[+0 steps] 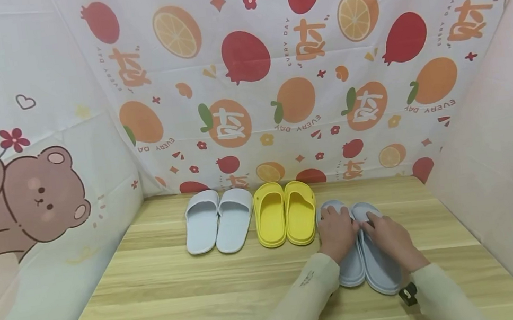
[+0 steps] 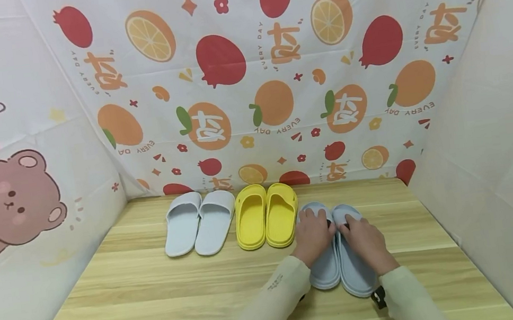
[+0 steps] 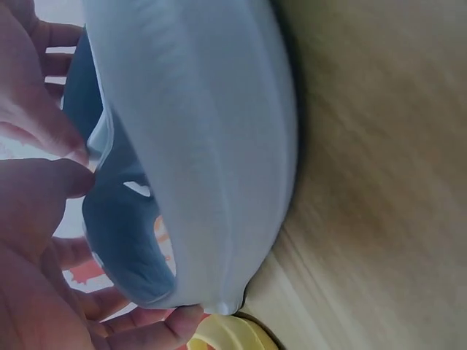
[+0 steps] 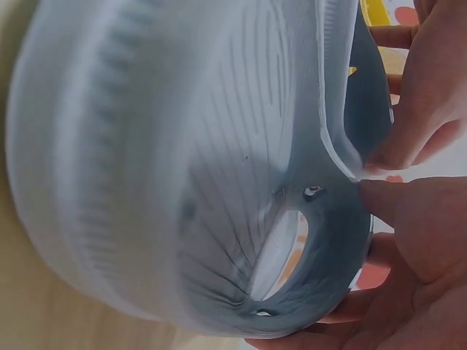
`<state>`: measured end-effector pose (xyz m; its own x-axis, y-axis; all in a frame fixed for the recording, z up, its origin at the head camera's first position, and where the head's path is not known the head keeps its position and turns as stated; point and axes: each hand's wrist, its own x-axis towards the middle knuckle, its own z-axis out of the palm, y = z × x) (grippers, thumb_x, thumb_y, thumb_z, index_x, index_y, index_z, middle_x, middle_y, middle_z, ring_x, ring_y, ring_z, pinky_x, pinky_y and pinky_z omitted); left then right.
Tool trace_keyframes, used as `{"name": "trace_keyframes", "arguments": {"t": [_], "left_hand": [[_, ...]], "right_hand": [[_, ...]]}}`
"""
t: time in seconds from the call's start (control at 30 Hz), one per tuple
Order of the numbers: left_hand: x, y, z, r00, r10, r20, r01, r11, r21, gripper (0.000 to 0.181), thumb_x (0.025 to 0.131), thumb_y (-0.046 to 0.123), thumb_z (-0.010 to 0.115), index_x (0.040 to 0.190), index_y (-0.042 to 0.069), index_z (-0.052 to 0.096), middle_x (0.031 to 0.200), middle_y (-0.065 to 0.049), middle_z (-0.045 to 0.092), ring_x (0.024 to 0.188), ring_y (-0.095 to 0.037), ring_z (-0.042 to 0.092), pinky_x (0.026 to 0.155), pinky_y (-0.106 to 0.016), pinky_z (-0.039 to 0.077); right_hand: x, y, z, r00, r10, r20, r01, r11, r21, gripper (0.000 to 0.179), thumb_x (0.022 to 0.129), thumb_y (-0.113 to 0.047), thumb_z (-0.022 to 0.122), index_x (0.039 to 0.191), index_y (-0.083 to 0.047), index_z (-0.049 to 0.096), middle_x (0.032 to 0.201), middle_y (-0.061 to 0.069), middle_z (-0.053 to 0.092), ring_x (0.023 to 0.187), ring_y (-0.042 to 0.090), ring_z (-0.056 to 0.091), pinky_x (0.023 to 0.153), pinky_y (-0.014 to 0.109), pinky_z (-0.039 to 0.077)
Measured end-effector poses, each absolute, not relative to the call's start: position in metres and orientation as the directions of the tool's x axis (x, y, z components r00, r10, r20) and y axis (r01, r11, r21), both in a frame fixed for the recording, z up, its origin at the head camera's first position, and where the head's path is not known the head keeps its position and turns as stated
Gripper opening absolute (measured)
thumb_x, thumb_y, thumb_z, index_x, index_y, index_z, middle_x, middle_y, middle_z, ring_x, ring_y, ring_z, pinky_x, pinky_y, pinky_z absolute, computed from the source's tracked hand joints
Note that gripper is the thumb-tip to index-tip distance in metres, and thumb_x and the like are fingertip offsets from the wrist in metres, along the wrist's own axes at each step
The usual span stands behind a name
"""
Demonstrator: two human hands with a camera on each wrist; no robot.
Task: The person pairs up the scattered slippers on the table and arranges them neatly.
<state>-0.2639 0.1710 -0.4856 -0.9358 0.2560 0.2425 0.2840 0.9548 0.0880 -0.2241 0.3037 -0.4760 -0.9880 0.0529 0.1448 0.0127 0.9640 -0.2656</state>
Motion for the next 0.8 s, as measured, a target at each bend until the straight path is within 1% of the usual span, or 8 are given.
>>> {"name": "trace_keyframes", "arguments": {"t": [0.2, 0.33, 0.53, 0.63, 0.8], "left_hand": [[-0.269, 0.175, -0.485, -0.942, 0.234, 0.239, 0.26, 0.962, 0.086, 0.043, 0.093, 0.057, 0.046, 0.114, 0.021, 0.057, 0.113, -0.009, 0.055, 0.108, -0.025, 0.049, 0.068, -0.036, 0.05], [-0.271, 0.177, -0.483, -0.948, 0.225, 0.224, 0.248, 0.965, 0.08, 0.045, 0.093, 0.058, 0.046, 0.116, 0.021, 0.057, 0.115, -0.009, 0.055, 0.109, -0.025, 0.049, 0.071, -0.036, 0.05], [-0.275, 0.181, -0.477, -0.958, 0.2, 0.205, 0.22, 0.972, 0.081, 0.046, 0.093, 0.058, 0.046, 0.117, 0.021, 0.057, 0.116, -0.009, 0.055, 0.107, -0.024, 0.049, 0.065, -0.036, 0.051], [-0.278, 0.183, -0.476, -0.959, 0.195, 0.206, 0.217, 0.972, 0.089, 0.045, 0.094, 0.056, 0.046, 0.117, 0.02, 0.058, 0.115, -0.01, 0.055, 0.105, -0.024, 0.05, 0.061, -0.037, 0.05], [-0.287, 0.187, -0.478, -0.958, 0.187, 0.217, 0.212, 0.972, 0.102, 0.046, 0.093, 0.056, 0.047, 0.117, 0.019, 0.059, 0.114, -0.01, 0.056, 0.104, -0.025, 0.05, 0.059, -0.038, 0.049]], "right_hand": [[-0.235, 0.308, -0.475, -0.994, 0.058, 0.095, 0.032, 0.965, -0.262, 0.052, 0.1, -0.034, 0.045, 0.135, 0.003, 0.048, 0.123, 0.032, 0.056, 0.108, 0.048, 0.056, 0.08, 0.06, 0.046], [-0.242, 0.31, -0.475, -0.994, 0.053, 0.09, 0.027, 0.963, -0.267, 0.052, 0.1, -0.033, 0.045, 0.135, 0.004, 0.048, 0.124, 0.032, 0.055, 0.11, 0.048, 0.055, 0.083, 0.061, 0.045], [-0.25, 0.315, -0.476, -0.993, 0.017, 0.115, -0.015, 0.961, -0.275, 0.052, 0.1, -0.033, 0.046, 0.136, 0.004, 0.048, 0.125, 0.031, 0.055, 0.11, 0.047, 0.056, 0.084, 0.06, 0.045], [-0.254, 0.317, -0.475, -0.994, 0.015, 0.107, -0.015, 0.96, -0.28, 0.052, 0.1, -0.034, 0.046, 0.137, 0.003, 0.047, 0.127, 0.03, 0.055, 0.112, 0.047, 0.055, 0.085, 0.06, 0.044], [-0.261, 0.319, -0.472, -0.995, 0.017, 0.094, -0.011, 0.959, -0.284, 0.052, 0.1, -0.034, 0.046, 0.138, 0.002, 0.046, 0.129, 0.029, 0.054, 0.114, 0.046, 0.053, 0.087, 0.06, 0.043]]}}
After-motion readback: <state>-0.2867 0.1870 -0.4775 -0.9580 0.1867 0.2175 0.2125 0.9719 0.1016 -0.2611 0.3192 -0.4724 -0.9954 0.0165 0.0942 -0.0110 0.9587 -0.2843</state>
